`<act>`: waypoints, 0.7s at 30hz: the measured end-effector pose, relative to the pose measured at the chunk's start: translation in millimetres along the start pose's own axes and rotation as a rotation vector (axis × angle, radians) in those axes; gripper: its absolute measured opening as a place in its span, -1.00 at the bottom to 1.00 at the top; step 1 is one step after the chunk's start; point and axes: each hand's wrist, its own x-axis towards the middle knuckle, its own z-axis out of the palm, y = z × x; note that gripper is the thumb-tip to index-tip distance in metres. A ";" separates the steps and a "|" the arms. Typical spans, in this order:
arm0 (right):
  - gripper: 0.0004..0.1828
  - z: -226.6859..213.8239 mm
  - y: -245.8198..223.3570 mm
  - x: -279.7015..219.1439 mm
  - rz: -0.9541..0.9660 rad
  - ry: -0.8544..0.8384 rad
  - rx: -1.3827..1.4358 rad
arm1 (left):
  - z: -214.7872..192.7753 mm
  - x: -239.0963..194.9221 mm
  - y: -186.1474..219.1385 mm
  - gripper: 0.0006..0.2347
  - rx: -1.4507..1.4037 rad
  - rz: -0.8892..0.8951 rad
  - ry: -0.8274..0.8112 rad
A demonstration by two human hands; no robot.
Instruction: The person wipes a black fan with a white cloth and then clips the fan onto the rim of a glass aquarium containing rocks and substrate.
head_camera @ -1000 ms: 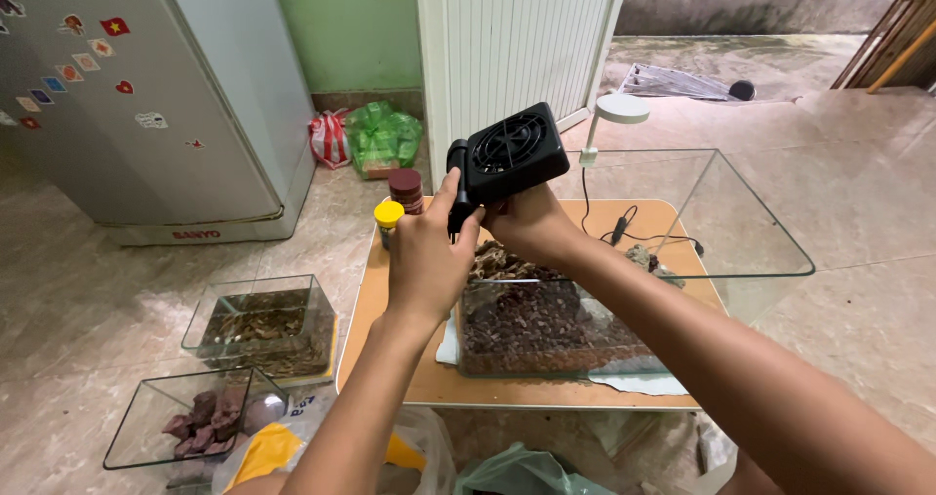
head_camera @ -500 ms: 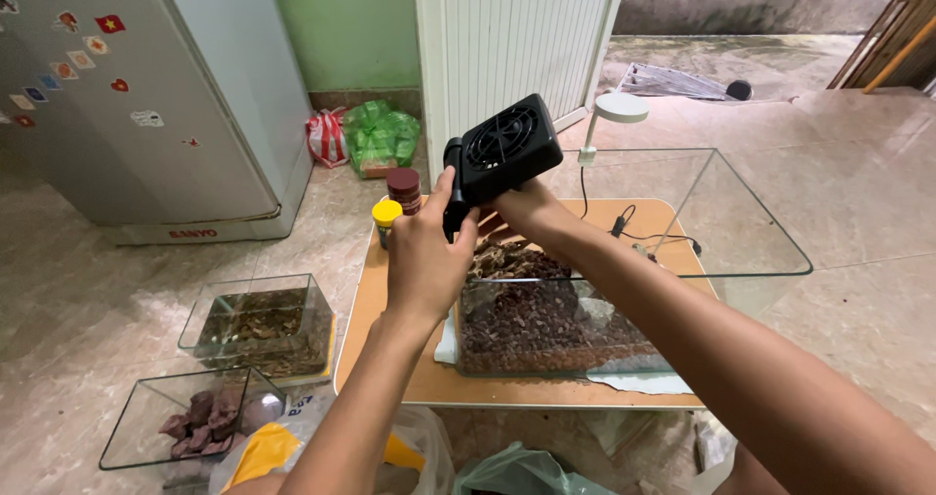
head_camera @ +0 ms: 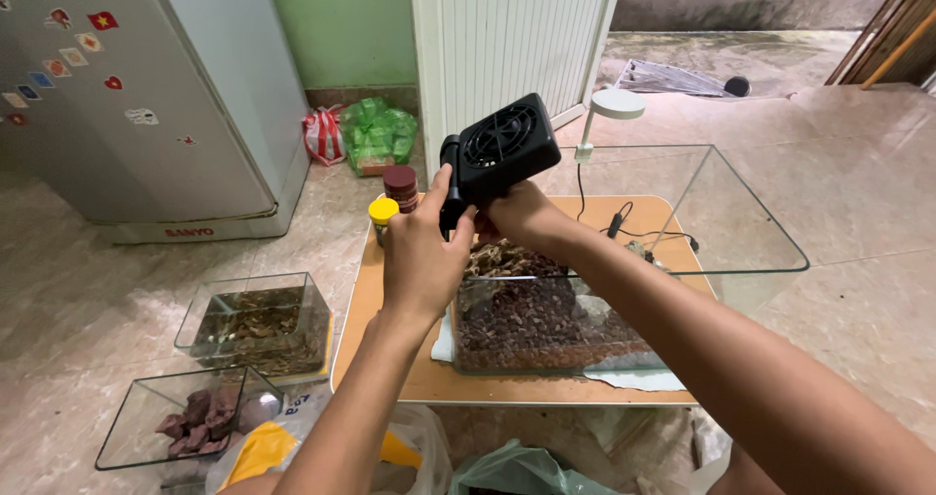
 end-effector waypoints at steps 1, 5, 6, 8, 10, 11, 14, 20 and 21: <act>-0.55 2.2 6.7 8.2 0.001 0.001 0.000 | 1.3 0.4 -1.0 -0.44 -0.001 0.001 -0.001; -0.51 6.6 -2.4 2.7 0.133 0.008 0.385 | 4.1 -0.4 -3.0 -0.45 -0.001 0.001 0.013; -0.52 6.8 -14.4 -7.7 0.100 0.049 0.364 | 3.7 -0.7 -3.3 -0.46 0.001 0.001 0.017; -0.56 -7.5 -15.8 -9.6 0.017 0.077 0.178 | 6.9 -0.4 -4.2 -0.46 0.000 0.005 0.030; -0.60 -11.0 -16.4 -9.7 -0.066 0.106 -0.004 | 6.9 -1.1 -5.0 -0.46 -0.001 0.011 0.040; -0.68 -8.3 -15.8 -8.9 -0.223 0.151 -0.039 | 6.2 -1.7 -4.9 -0.46 -0.005 0.011 0.045; -0.69 -9.4 6.9 6.2 -0.386 0.146 -0.076 | 6.6 -3.3 0.2 -0.47 -0.022 0.014 0.051; -0.57 -6.4 -21.7 -20.9 -0.199 -0.012 -0.146 | 5.1 0.0 -2.1 -0.46 0.005 0.023 0.027; -0.48 -7.0 -34.5 -31.2 -0.067 -0.063 -0.162 | 5.3 1.9 -3.1 -0.45 0.021 0.020 0.005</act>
